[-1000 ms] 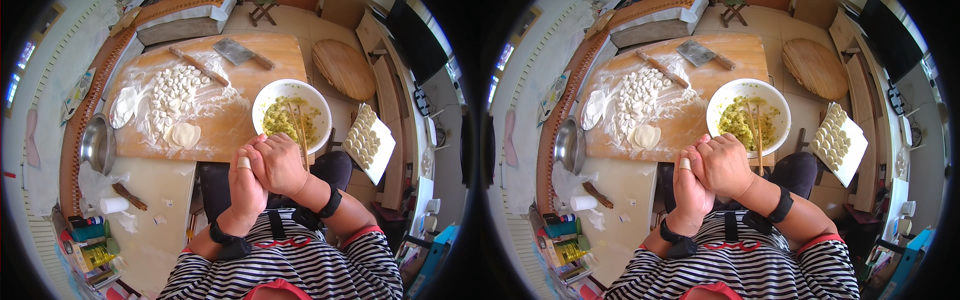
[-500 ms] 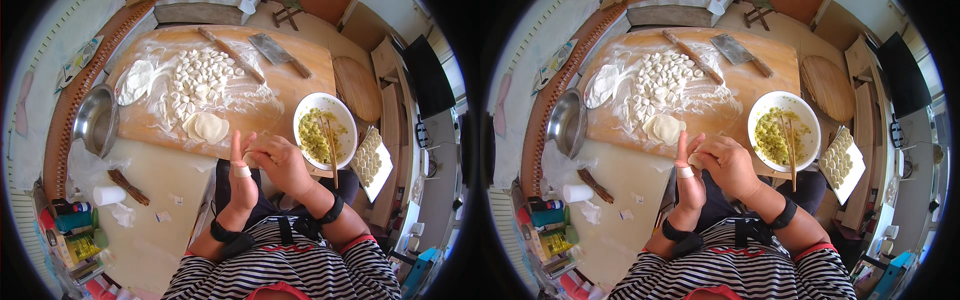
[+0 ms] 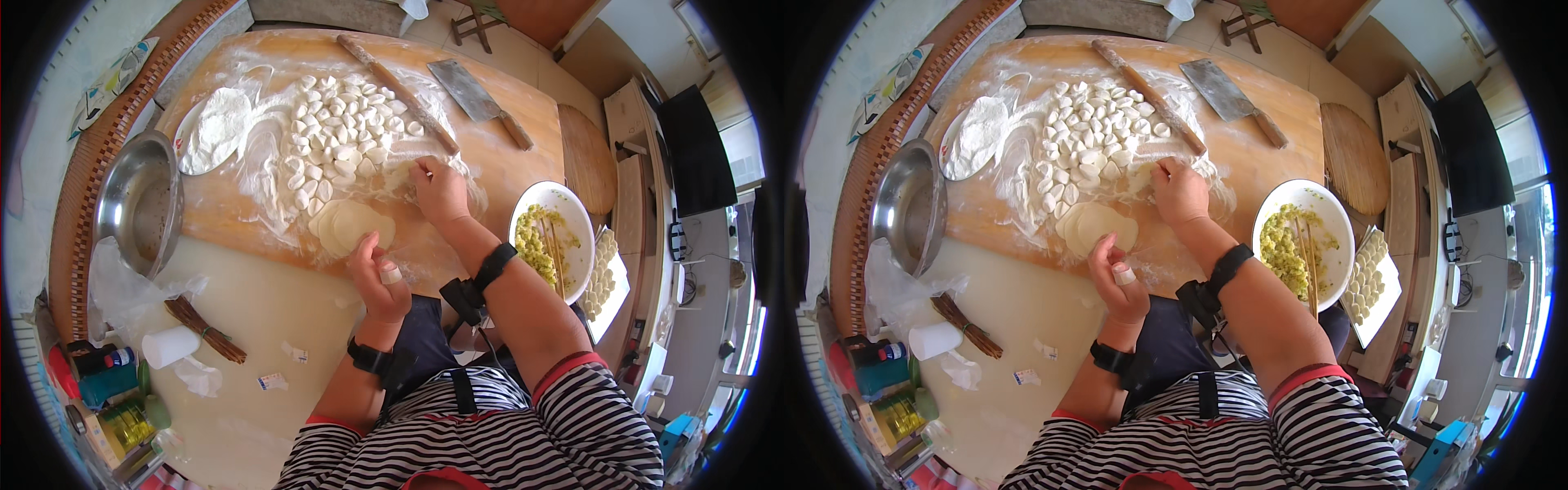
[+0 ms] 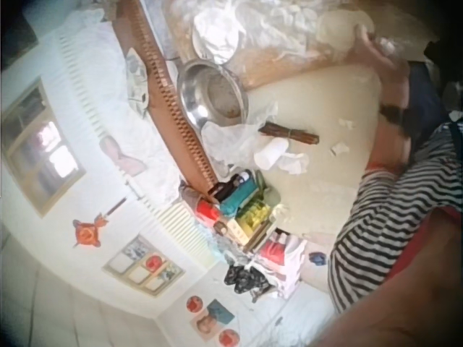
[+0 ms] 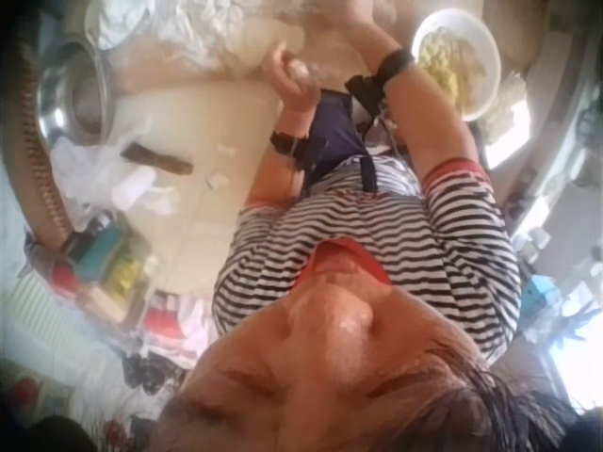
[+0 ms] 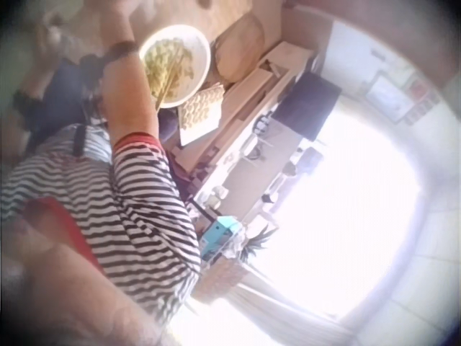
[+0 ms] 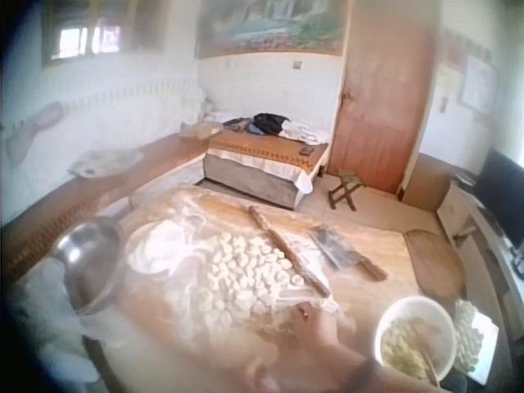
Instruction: The person prepares dumplings by filling circles of dough with a mixture from a bowl using chopsticks, pinching the edges by hand to seal them, and placing the finished dumplings onto a white tray.
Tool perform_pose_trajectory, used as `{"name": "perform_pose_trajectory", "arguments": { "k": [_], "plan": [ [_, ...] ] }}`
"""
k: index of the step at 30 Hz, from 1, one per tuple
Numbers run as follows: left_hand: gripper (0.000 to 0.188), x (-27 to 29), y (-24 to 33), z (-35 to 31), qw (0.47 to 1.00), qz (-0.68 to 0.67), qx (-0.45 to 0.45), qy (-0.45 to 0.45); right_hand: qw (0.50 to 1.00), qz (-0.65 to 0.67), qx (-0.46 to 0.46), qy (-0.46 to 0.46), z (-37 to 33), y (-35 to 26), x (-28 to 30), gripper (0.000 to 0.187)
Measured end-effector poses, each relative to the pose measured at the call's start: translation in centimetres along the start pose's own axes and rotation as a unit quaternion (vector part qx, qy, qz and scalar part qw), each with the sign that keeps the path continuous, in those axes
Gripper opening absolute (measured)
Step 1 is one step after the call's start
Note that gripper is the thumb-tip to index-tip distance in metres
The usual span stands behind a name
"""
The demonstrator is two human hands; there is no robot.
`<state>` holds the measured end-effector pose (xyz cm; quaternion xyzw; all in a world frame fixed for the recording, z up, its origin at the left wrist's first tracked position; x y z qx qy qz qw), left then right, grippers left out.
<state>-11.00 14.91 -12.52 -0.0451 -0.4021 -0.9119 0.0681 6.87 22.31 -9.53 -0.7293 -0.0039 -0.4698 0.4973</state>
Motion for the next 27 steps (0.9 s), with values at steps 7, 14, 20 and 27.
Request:
{"name": "perform_pose_trajectory", "arguments": {
  "k": [7, 14, 20, 27],
  "plan": [
    [0.035, 0.0, 0.1, 0.3, 1.0, 0.006, -0.022, 0.007, 0.99, -0.03, 0.122, -0.057, -0.7, -1.7, -1.4, 0.02],
    [0.032, 0.0, -0.2, 0.0, 0.999, 0.017, -0.027, -0.003, 0.943, 0.241, -0.096, -0.208, -3.9, -3.3, 3.0, 0.021],
    [0.031, -0.4, 0.4, 0.6, 0.995, 0.078, -0.06, -0.021, 0.937, 0.308, -0.056, -0.156, -9.2, -2.7, 13.6, 0.017],
    [0.028, -0.8, -1.0, -0.3, 0.995, 0.089, 0.01, -0.055, 0.859, 0.485, -0.114, -0.118, -13.8, 6.3, 25.1, 0.019]
  ]
}}
Point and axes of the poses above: each hand's wrist, its own z-axis towards the middle knuckle, its own x-axis out of the back of the hand, y = z × x, the point moved 4 cm from there along z, towards the middle knuckle, and after that the axes turned 15 degrees about -x, right-handed, at the moved point
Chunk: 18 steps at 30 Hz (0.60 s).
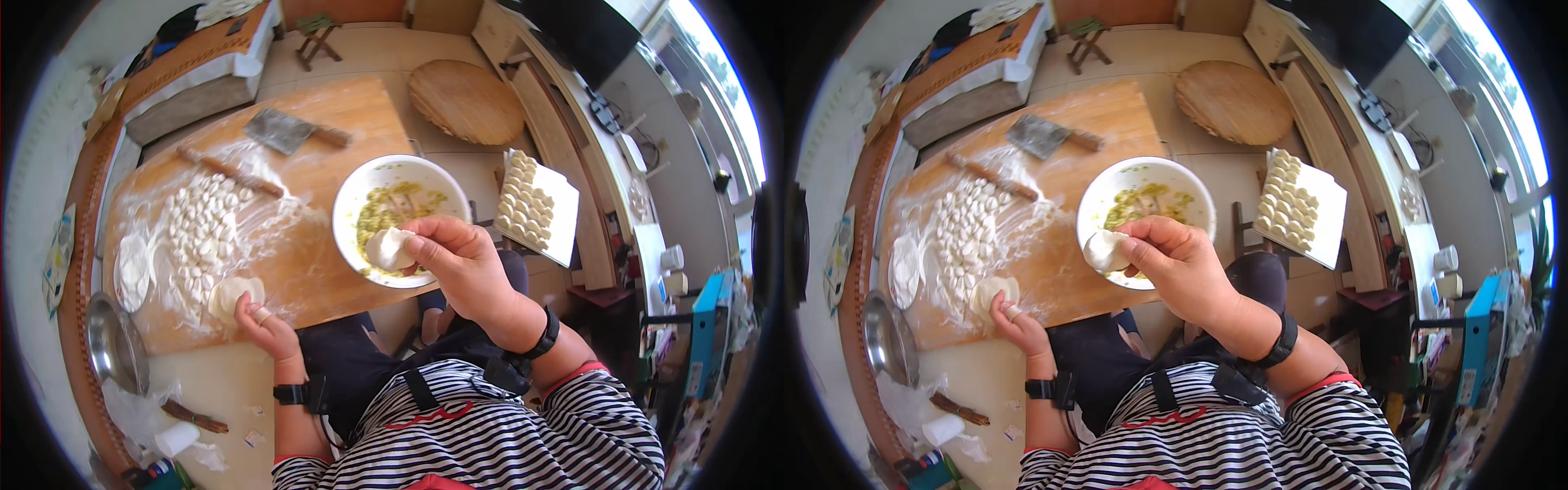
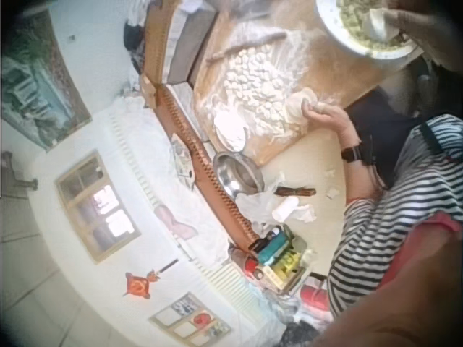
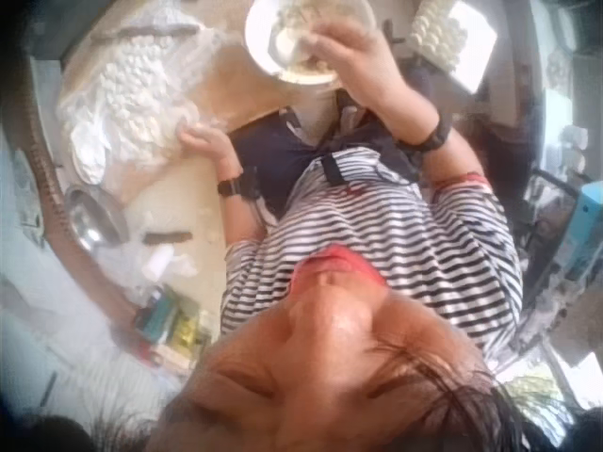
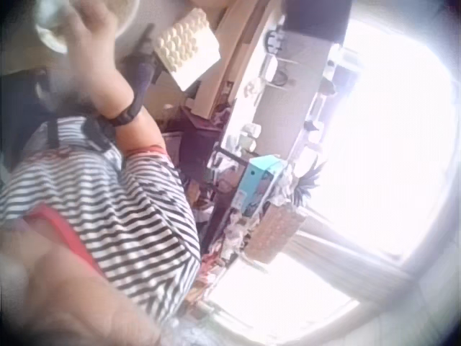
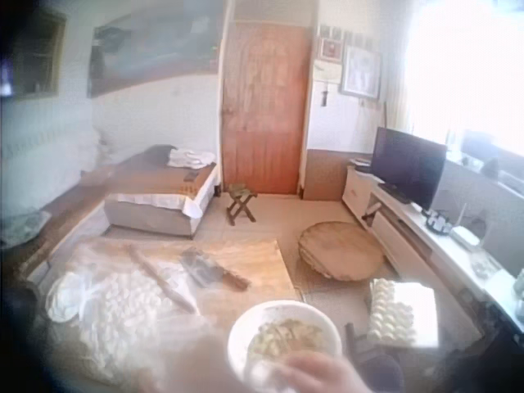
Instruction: The person prepares dumplings by filling circles of dough with a mixture from a bowl using chopsticks, pinching the edges by hand to seal them, and placing the finished dumplings onto a white tray.
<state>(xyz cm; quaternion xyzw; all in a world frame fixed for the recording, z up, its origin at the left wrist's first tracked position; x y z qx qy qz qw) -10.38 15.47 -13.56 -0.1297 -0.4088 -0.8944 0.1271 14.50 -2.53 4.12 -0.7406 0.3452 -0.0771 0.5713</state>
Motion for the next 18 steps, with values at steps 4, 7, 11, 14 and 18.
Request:
{"name": "perform_pose_trajectory", "arguments": {
  "k": [4, 7, 11, 14, 18],
  "plan": [
    [0.031, -0.5, 0.1, 0.4, 0.998, 0.048, -0.015, -0.03, 0.988, 0.151, -0.031, -0.03, -5.9, -1.1, 7.9, 0.018],
    [0.033, -1.0, -0.2, 0.8, 0.992, 0.101, -0.015, -0.067, 0.986, 0.16, 0.015, 0.048, -11.4, -0.9, 13.6, 0.018],
    [0.036, -0.6, -2.6, 1.3, 0.979, 0.157, -0.057, -0.114, 0.976, 0.17, 0.067, 0.118, -18.4, -0.2, 19.0, 0.02],
    [0.036, -1.1, -3.5, 1.8, 0.975, 0.17, -0.065, -0.132, 0.963, 0.208, 0.078, 0.154, -22.6, 0.9, 21.5, 0.021],
    [0.036, -1.8, -2.1, 2.1, 0.966, 0.183, -0.085, -0.163, 0.95, 0.228, 0.096, 0.193, -24.6, 2.6, 23.6, 0.02]
  ]
}}
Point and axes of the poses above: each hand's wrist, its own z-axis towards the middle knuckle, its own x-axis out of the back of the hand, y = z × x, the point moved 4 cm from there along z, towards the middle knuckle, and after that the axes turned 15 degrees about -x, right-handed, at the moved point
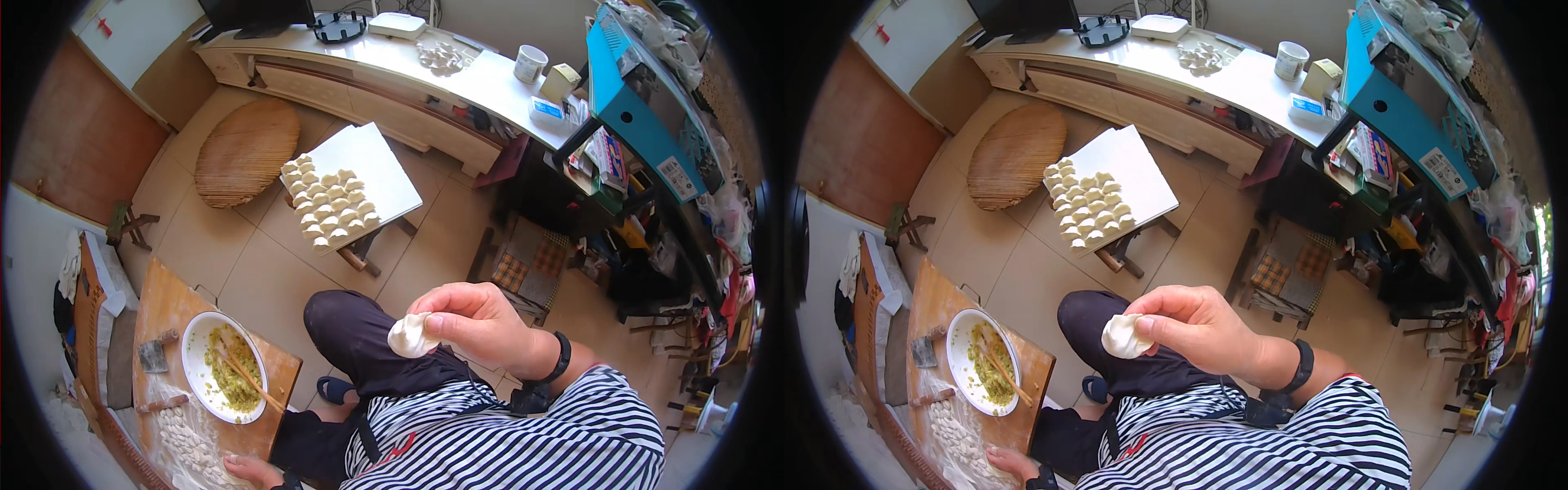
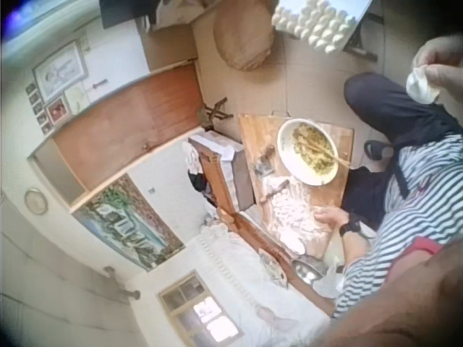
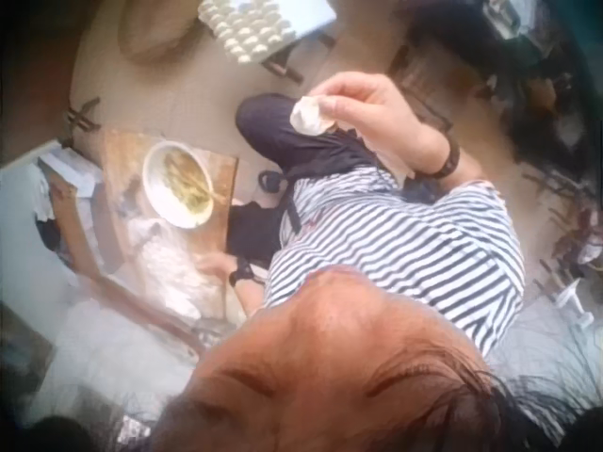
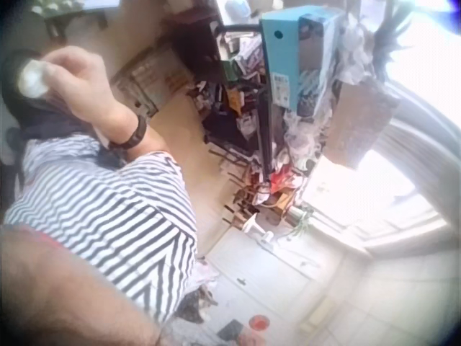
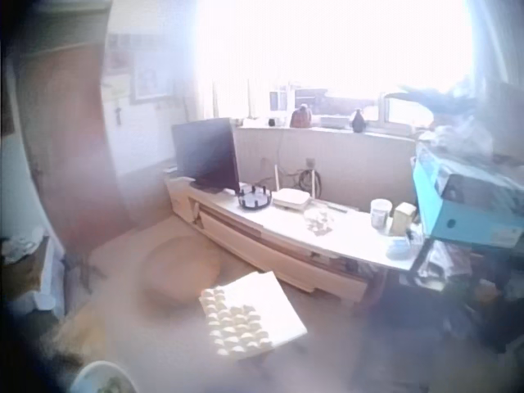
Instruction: The person prepares dumplings by filling circles of dough with a mixture from a bowl using chopsticks, pinching the edges by hand to seal them, and placing the finished dumplings onto a white tray.
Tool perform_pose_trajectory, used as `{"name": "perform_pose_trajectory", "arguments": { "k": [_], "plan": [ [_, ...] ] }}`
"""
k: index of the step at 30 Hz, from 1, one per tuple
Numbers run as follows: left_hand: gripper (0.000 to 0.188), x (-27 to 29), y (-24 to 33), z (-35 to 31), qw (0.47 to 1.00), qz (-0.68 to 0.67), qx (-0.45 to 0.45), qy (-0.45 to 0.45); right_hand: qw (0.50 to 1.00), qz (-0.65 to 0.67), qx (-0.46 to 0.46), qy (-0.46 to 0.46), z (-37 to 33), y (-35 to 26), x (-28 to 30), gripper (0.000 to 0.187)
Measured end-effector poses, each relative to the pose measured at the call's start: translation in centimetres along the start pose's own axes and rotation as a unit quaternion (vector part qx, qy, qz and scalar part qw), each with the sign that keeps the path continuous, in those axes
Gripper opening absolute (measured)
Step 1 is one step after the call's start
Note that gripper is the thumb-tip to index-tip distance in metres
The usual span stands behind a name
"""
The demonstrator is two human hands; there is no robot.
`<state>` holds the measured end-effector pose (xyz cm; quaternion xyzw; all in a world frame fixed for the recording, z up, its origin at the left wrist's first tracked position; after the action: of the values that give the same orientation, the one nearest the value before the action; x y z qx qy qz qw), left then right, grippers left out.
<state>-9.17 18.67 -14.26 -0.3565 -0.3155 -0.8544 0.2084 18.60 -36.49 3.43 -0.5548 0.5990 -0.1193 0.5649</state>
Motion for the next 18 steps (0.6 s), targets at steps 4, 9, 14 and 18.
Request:
{"name": "perform_pose_trajectory", "arguments": {
  "k": [4, 9, 14, 18],
  "plan": [
    [0.033, 0.4, -0.1, 0.3, 0.998, 0.055, -0.024, -0.013, 0.999, -0.004, -0.006, 0.042, 2.3, 1.3, 2.8, 0.018],
    [0.028, 0.4, 2.0, 0.5, 0.988, 0.122, -0.097, -0.009, 0.974, -0.117, 0.012, 0.196, 10.1, 3.8, 10.5, 0.017],
    [0.032, 0.6, 2.6, -0.1, 0.984, 0.143, -0.106, 0.027, 0.89, -0.317, 0.061, 0.322, 20.6, 5.5, 18.8, 0.017],
    [0.031, 0.4, 3.1, -0.3, 0.984, 0.148, -0.093, 0.015, 0.796, -0.47, 0.104, 0.365, 24.8, 5.7, 21.7, 0.015]
  ]
}}
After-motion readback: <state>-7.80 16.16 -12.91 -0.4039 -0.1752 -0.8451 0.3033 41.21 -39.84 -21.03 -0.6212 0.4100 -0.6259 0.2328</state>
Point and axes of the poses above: each hand's wrist, its own z-axis towards the middle knuckle, its own x-axis out of the back of the hand, y = z × x, the point moved 4 cm from there along z, towards the middle knuckle, and after that the axes turned 15 degrees about -x, right-handed, at the moved point
